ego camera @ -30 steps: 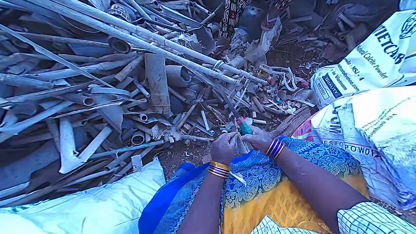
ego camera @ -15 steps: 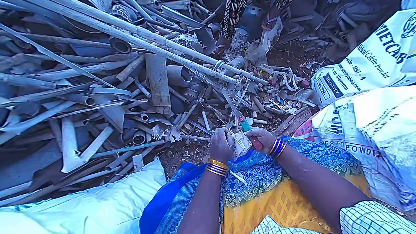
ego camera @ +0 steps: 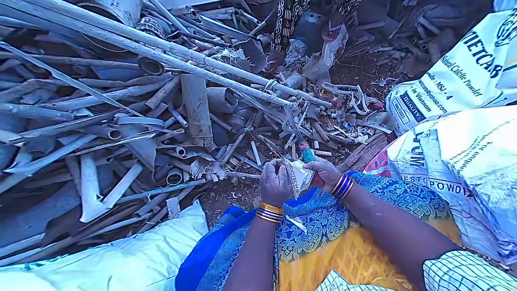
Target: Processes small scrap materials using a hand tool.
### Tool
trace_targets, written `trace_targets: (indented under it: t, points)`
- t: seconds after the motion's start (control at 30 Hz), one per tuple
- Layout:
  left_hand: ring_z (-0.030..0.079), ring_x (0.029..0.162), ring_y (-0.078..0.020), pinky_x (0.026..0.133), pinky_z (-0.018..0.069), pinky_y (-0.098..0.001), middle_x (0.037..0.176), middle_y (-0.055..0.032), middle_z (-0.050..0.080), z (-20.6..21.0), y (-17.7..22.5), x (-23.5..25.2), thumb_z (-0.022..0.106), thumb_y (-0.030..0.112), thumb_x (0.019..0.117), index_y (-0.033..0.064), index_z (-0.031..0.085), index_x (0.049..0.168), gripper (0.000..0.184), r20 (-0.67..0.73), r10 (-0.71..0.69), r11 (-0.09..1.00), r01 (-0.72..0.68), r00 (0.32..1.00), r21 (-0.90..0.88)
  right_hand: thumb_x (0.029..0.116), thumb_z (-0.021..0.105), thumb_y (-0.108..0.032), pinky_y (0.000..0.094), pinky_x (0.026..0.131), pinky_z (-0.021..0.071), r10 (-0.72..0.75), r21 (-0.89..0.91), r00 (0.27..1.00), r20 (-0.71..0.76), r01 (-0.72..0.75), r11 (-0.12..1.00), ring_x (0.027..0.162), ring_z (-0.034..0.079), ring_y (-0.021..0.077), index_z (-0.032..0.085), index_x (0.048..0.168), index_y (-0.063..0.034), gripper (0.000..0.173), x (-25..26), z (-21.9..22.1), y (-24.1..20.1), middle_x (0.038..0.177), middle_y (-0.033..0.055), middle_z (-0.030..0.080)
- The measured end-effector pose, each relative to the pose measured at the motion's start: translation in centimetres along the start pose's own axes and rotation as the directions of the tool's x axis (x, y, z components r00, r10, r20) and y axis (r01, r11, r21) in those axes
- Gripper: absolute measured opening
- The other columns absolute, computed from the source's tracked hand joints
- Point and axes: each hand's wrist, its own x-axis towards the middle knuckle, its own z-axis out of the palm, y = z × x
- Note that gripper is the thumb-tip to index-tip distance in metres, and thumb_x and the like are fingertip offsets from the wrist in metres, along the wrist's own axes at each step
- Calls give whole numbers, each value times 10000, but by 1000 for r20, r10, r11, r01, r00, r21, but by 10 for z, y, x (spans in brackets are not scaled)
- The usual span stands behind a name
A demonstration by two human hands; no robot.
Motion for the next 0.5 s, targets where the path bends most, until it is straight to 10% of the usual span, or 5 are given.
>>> trace_targets:
  t: [0.3, 0.5]
  points:
    - [736, 1010, -323, 961, 540, -465, 1032, -192, 769, 1, 2, -2, 664, 124, 951, -14, 801, 1017, 205, -89, 65, 996, -59, 994, 69, 1063, 426, -31, 283, 695, 583, -20, -71, 1000, 3, 20, 997, 767, 674, 136, 479, 1300, -24, 243, 0, 0, 1, 925, 88, 639]
    - [718, 964, -378, 958, 498, -553, 996, -211, 742, 1, 4, -2, 569, 116, 977, -48, 731, 983, 231, -18, 152, 948, -140, 988, 287, 1049, 424, -21, 264, 669, 570, -55, -112, 998, -10, 53, 992, 752, 665, 121, 466, 1315, -21, 270, -2, 4, 3, 935, 84, 634]
